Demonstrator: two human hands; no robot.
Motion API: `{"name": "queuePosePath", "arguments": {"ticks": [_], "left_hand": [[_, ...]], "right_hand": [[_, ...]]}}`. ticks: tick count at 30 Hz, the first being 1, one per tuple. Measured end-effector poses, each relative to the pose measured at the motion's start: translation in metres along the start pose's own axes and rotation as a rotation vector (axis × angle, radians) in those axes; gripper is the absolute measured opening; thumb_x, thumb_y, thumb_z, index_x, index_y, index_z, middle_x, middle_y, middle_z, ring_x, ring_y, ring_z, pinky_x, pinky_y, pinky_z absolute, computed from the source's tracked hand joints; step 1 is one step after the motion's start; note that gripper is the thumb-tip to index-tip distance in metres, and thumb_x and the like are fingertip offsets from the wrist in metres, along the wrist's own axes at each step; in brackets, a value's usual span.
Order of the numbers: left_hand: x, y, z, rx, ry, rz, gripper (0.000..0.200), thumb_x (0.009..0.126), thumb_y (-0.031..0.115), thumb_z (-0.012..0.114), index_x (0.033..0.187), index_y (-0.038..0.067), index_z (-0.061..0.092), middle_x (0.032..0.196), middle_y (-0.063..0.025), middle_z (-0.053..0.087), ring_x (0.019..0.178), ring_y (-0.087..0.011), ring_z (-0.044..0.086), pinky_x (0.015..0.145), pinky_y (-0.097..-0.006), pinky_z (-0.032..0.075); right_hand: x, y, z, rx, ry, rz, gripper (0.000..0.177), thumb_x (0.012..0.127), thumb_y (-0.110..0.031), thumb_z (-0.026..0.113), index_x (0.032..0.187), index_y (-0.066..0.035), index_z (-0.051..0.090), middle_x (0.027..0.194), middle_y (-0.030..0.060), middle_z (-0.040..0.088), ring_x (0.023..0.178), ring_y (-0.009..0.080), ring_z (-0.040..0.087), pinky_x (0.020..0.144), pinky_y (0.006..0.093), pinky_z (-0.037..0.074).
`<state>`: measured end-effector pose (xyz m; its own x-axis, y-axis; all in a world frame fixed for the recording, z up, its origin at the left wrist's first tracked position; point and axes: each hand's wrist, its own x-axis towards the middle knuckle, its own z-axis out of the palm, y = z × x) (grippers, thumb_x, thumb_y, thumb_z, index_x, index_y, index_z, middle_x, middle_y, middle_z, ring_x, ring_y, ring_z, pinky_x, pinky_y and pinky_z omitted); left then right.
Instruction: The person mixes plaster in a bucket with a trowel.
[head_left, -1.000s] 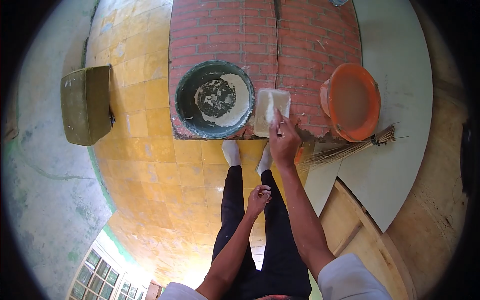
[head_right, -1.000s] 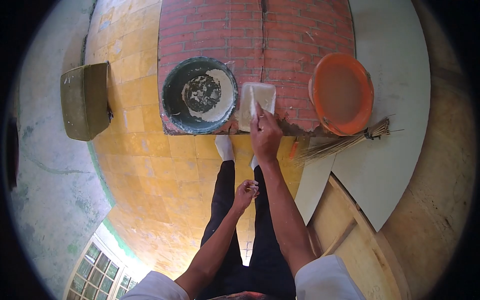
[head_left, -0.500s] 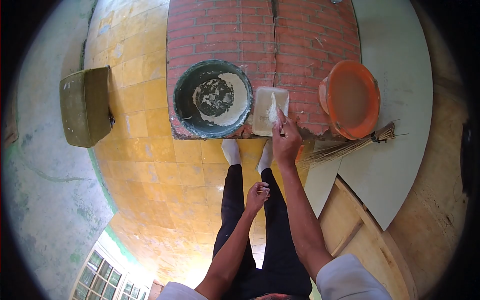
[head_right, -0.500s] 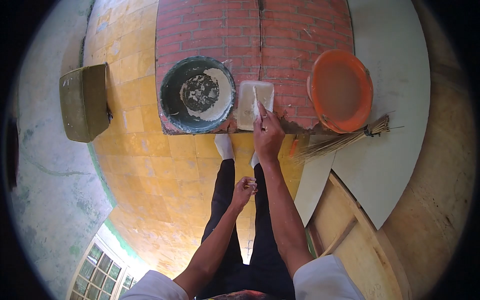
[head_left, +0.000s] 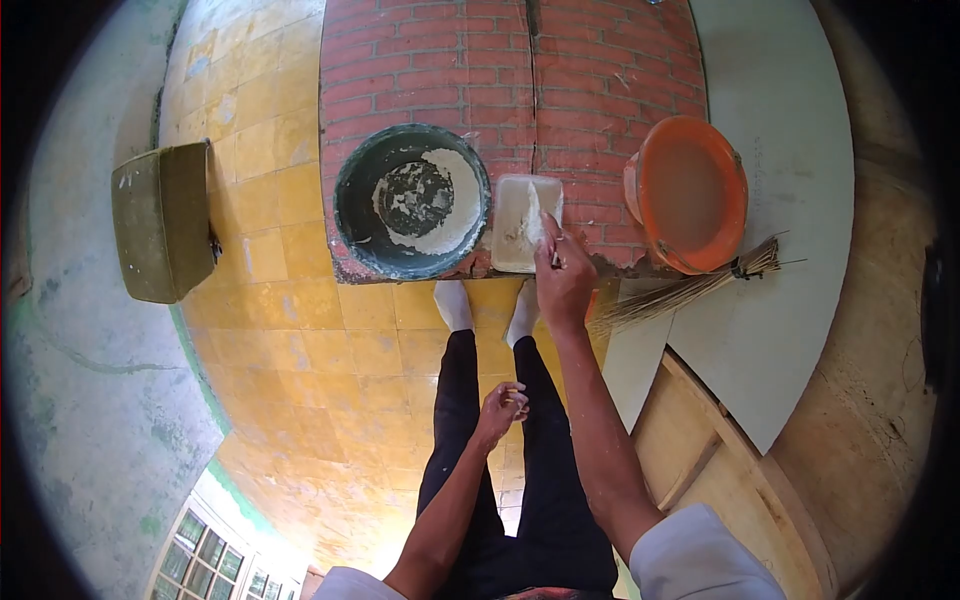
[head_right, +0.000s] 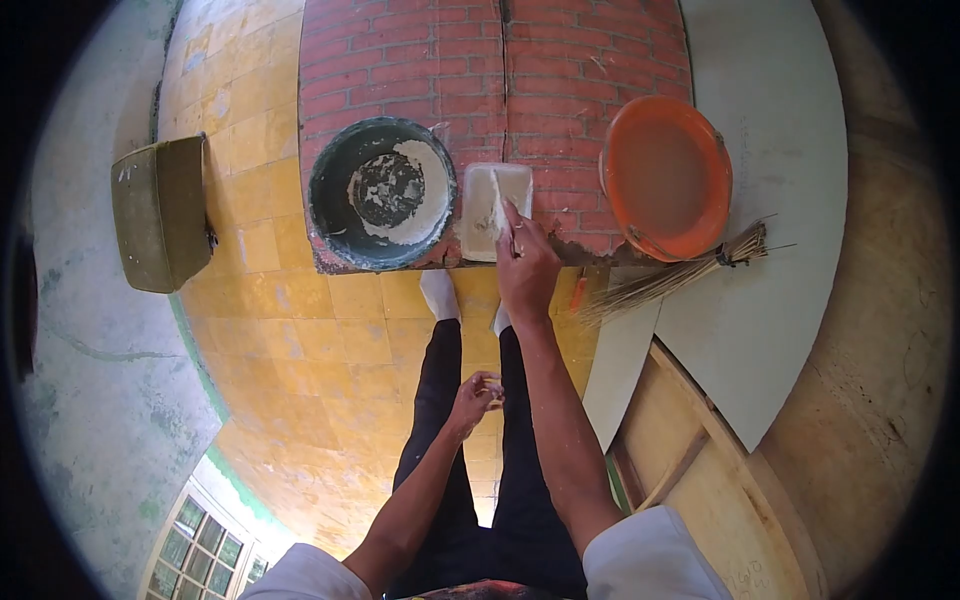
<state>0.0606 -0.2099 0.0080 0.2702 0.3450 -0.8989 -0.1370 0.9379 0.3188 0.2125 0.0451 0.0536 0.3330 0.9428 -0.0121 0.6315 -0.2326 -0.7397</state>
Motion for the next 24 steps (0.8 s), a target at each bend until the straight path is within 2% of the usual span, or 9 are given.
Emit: {"name": "queuePosePath", "arguments": {"ticks": [2, 5, 8, 10, 13, 16, 19, 22, 24], "left_hand": [[-0.007, -0.005, -0.005, -0.030, -0.041, -0.103, 0.029, 0.099, 0.006, 0.062, 0.128, 0.005, 0.060, 0.101, -0.0062, 0.065, 0.090, -0.0167, 0.068, 0.082, -0.0335, 0.060], [-0.005, -0.004, -0.004, -0.069, -0.048, -0.067, 0.030, 0.100, 0.007, 0.062, 0.129, 0.005, 0.060, 0.102, -0.0060, 0.065, 0.090, -0.0172, 0.069, 0.081, -0.0338, 0.060], [-0.006, -0.007, -0.005, -0.049, -0.017, -0.082, 0.030, 0.100, 0.008, 0.062, 0.130, 0.005, 0.060, 0.103, -0.0062, 0.066, 0.090, -0.0173, 0.069, 0.081, -0.0335, 0.060], [-0.007, -0.008, -0.004, -0.035, -0.025, -0.093, 0.030, 0.100, 0.008, 0.062, 0.130, 0.005, 0.060, 0.103, -0.0063, 0.066, 0.090, -0.0172, 0.069, 0.081, -0.0333, 0.060], [-0.003, -0.006, -0.006, -0.019, -0.016, -0.090, 0.030, 0.100, 0.008, 0.062, 0.130, 0.005, 0.060, 0.102, -0.0066, 0.066, 0.090, -0.0172, 0.069, 0.080, -0.0330, 0.060], [-0.005, -0.009, -0.005, -0.016, -0.005, -0.094, 0.030, 0.100, 0.007, 0.062, 0.130, 0.005, 0.060, 0.101, -0.0070, 0.066, 0.089, -0.0171, 0.069, 0.079, -0.0329, 0.060], [-0.005, -0.009, -0.001, -0.012, -0.012, -0.100, 0.030, 0.100, 0.007, 0.063, 0.129, 0.005, 0.059, 0.101, -0.0072, 0.066, 0.088, -0.0169, 0.068, 0.079, -0.0329, 0.059], [-0.003, -0.010, -0.002, -0.016, 0.000, -0.107, 0.029, 0.100, 0.007, 0.063, 0.129, 0.005, 0.059, 0.101, -0.0072, 0.066, 0.088, -0.0168, 0.068, 0.078, -0.0330, 0.059], [-0.005, -0.012, -0.001, -0.021, -0.006, -0.115, 0.029, 0.100, 0.007, 0.063, 0.129, 0.005, 0.059, 0.102, -0.0072, 0.066, 0.088, -0.0168, 0.068, 0.078, -0.0331, 0.059]], "right_hand": [[-0.005, 0.003, -0.004, 0.008, 0.034, 0.010, 0.041, 0.093, -0.002, 0.066, 0.132, -0.013, 0.071, 0.107, 0.0131, 0.072, 0.091, 0.0340, 0.071, 0.077, 0.0410, 0.057], [-0.011, 0.008, -0.003, -0.041, 0.003, 0.008, 0.040, 0.093, -0.001, 0.066, 0.132, -0.012, 0.071, 0.104, 0.0143, 0.072, 0.089, 0.0347, 0.071, 0.077, 0.0423, 0.057], [-0.009, 0.004, -0.016, -0.011, -0.041, 0.160, 0.041, 0.093, -0.002, 0.065, 0.133, -0.011, 0.070, 0.101, 0.0148, 0.071, 0.087, 0.0353, 0.070, 0.076, 0.0431, 0.056], [-0.010, 0.013, -0.015, -0.215, -0.186, 0.143, 0.042, 0.092, -0.003, 0.064, 0.133, -0.010, 0.069, 0.100, 0.0156, 0.070, 0.086, 0.0352, 0.070, 0.076, 0.0435, 0.056], [-0.006, 0.008, -0.022, -0.199, -0.134, 0.145, 0.042, 0.092, -0.003, 0.063, 0.133, -0.010, 0.069, 0.098, 0.0163, 0.069, 0.086, 0.0351, 0.070, 0.075, 0.0435, 0.055], [-0.003, -0.005, -0.025, -0.117, -0.185, 0.207, 0.043, 0.092, -0.002, 0.062, 0.134, -0.009, 0.068, 0.097, 0.0168, 0.068, 0.087, 0.0352, 0.070, 0.075, 0.0440, 0.055], [-0.009, 0.005, -0.011, -0.099, -0.187, 0.077, 0.044, 0.092, -0.001, 0.062, 0.135, -0.010, 0.068, 0.096, 0.0159, 0.067, 0.086, 0.0350, 0.069, 0.075, 0.0440, 0.055], [-0.010, 0.001, -0.010, 0.025, -0.095, 0.074, 0.045, 0.092, -0.001, 0.062, 0.136, -0.011, 0.067, 0.096, 0.0153, 0.067, 0.083, 0.0342, 0.069, 0.074, 0.0431, 0.055], [-0.015, 0.007, -0.003, -0.024, -0.145, 0.036, 0.045, 0.093, -0.001, 0.062, 0.137, -0.010, 0.067, 0.095, 0.0150, 0.066, 0.081, 0.0337, 0.069, 0.073, 0.0424, 0.055]]}}
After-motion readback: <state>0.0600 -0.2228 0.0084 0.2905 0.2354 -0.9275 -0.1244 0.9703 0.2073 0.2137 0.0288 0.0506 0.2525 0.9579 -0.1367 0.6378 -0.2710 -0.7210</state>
